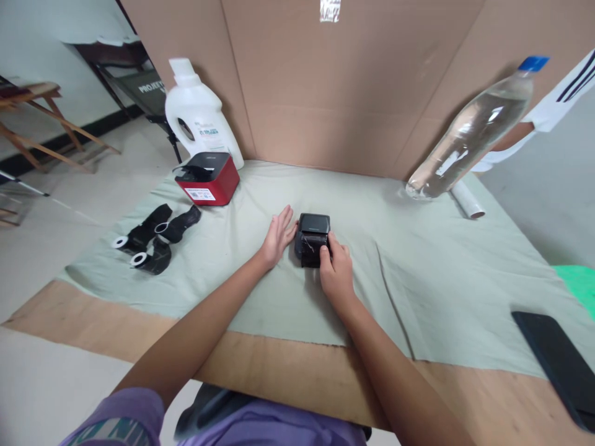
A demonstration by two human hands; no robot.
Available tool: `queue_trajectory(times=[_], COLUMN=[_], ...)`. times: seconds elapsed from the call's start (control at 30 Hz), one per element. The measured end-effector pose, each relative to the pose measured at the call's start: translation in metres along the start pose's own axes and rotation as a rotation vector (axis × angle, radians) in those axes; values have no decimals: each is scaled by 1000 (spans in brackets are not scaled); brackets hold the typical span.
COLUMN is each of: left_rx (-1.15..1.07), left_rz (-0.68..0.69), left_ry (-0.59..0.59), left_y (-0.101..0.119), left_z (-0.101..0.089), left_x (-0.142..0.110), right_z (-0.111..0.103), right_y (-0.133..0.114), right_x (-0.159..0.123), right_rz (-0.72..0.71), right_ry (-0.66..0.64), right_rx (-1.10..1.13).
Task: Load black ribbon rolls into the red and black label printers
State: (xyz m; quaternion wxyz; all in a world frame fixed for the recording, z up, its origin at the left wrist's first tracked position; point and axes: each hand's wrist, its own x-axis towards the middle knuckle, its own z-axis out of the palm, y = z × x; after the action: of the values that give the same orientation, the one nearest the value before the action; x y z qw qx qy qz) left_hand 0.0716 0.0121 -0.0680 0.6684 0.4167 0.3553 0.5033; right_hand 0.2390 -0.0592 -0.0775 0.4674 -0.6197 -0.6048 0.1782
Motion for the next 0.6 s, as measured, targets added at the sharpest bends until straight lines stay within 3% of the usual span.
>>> queue_trajectory(times=[0.3, 0.43, 0.6], left_rx=[-356, -316, -163], left_rz=[-30, 12, 177], left_ry=[100, 82, -9], left_y=[9, 5, -6], left_z=[-2, -1, -4], left_x=[-1, 0, 1], right_z=[-1, -1, -1], right_y=[3, 4, 4], right_x=[1, 1, 2], right_rz=[54, 64, 82], right_ry=[31, 17, 11], right_rx=[129, 157, 173])
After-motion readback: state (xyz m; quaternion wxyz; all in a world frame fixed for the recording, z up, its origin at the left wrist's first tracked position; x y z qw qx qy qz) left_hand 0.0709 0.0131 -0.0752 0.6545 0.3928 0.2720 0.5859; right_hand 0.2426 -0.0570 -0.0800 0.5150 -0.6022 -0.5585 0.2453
